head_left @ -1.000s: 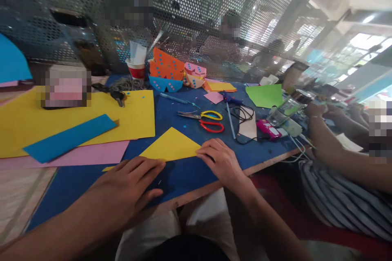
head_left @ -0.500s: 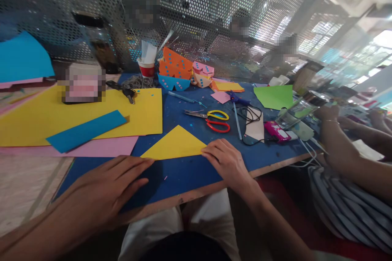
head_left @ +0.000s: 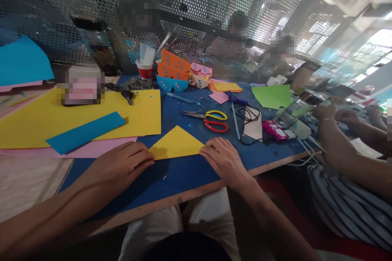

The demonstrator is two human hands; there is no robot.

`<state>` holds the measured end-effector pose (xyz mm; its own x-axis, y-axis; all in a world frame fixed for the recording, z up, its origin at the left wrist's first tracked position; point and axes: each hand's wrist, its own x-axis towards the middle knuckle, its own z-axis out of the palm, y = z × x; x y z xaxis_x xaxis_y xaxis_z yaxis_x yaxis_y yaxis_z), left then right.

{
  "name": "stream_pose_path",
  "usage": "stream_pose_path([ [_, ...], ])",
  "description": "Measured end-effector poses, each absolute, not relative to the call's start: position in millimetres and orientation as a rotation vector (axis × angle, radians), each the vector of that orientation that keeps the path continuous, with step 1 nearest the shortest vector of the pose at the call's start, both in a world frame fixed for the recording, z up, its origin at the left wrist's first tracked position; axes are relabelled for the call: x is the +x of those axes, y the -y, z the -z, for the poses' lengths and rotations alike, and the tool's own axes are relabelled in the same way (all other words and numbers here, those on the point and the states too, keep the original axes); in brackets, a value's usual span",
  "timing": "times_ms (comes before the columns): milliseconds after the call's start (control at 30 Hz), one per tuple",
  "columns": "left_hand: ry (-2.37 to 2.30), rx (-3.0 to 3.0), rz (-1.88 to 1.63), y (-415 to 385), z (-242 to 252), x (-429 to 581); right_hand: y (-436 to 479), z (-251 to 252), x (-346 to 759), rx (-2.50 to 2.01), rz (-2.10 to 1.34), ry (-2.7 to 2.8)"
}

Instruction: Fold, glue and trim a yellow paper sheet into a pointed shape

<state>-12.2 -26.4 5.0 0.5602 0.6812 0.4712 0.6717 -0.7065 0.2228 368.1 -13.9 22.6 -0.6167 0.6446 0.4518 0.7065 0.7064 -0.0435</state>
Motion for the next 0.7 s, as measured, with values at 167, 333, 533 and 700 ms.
stream_pose_path([
  [167,-1.166,2.755,-0.804,19,-6,-13,13,-24,370,-1.027,0.142,2.506],
  [333,-1.152,2.816,-0.677,17,-10,-14,15,-26,373,-1.008,0.063,2.490],
  [533,-1.228,2.605,-0.624,9,-8,-18,13,-30,371,-1.072,-0.030,2.484],
  [700,-1.300,2.499,-0.605,2,-11,-21,8,-30,369,-1.213,-0.192,2.429],
])
